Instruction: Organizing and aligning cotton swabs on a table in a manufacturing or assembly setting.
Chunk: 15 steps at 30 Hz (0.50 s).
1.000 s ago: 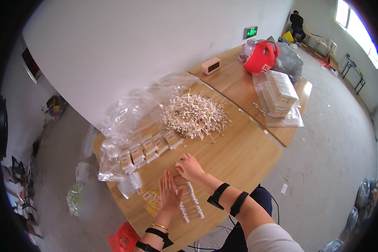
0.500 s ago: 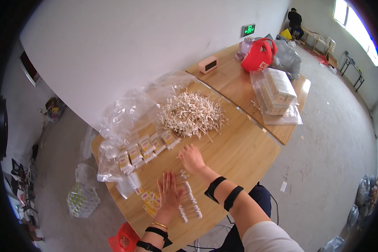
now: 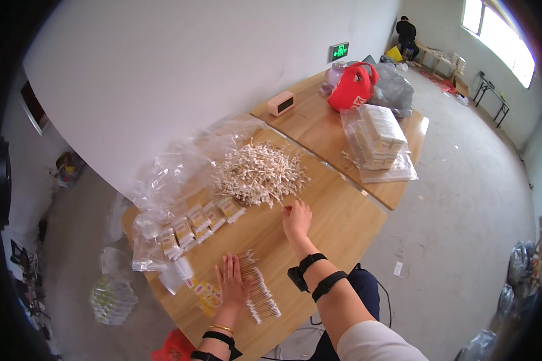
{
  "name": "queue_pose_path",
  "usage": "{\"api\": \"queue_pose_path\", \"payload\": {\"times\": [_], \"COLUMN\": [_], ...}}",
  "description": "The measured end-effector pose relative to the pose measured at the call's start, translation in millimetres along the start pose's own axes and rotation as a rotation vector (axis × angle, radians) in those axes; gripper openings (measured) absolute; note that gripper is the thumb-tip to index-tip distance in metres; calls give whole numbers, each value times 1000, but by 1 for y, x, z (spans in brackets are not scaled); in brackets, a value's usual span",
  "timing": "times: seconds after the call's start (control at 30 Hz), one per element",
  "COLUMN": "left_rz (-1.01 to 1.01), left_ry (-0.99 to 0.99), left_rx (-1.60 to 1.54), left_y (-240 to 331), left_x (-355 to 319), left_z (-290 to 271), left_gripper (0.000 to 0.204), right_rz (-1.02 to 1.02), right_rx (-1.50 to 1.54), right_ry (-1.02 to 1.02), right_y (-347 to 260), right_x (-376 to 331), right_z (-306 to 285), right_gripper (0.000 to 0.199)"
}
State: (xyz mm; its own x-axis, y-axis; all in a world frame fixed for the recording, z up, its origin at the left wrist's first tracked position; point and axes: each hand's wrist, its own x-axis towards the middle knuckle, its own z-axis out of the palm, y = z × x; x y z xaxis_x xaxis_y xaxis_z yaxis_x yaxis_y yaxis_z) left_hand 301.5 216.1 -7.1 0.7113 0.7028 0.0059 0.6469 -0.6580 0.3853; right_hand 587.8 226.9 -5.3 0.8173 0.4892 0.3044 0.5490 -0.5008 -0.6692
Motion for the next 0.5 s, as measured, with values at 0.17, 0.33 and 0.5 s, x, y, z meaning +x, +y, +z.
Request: {"api": "queue_pose_path", "payload": {"times": [0.17, 0.33, 0.5], "left_rz": [4, 39, -51], "left_ry": [53, 131, 237], "left_rx": [-113, -360, -665], "left_y": [-6, -10, -10], "left_x": [-5, -4, -1], "left_z": [0, -8, -10], "left_gripper": [88, 93, 94], "right_rz": [-11, -430, -530], "right_rx": [-36, 146, 208], "right_ry": [-150, -336, -482], "right_y": [-9, -42, -58], "right_x": [-45, -76, -88], "right_z": [-7, 1, 4], "right_gripper": [8, 6, 7]}}
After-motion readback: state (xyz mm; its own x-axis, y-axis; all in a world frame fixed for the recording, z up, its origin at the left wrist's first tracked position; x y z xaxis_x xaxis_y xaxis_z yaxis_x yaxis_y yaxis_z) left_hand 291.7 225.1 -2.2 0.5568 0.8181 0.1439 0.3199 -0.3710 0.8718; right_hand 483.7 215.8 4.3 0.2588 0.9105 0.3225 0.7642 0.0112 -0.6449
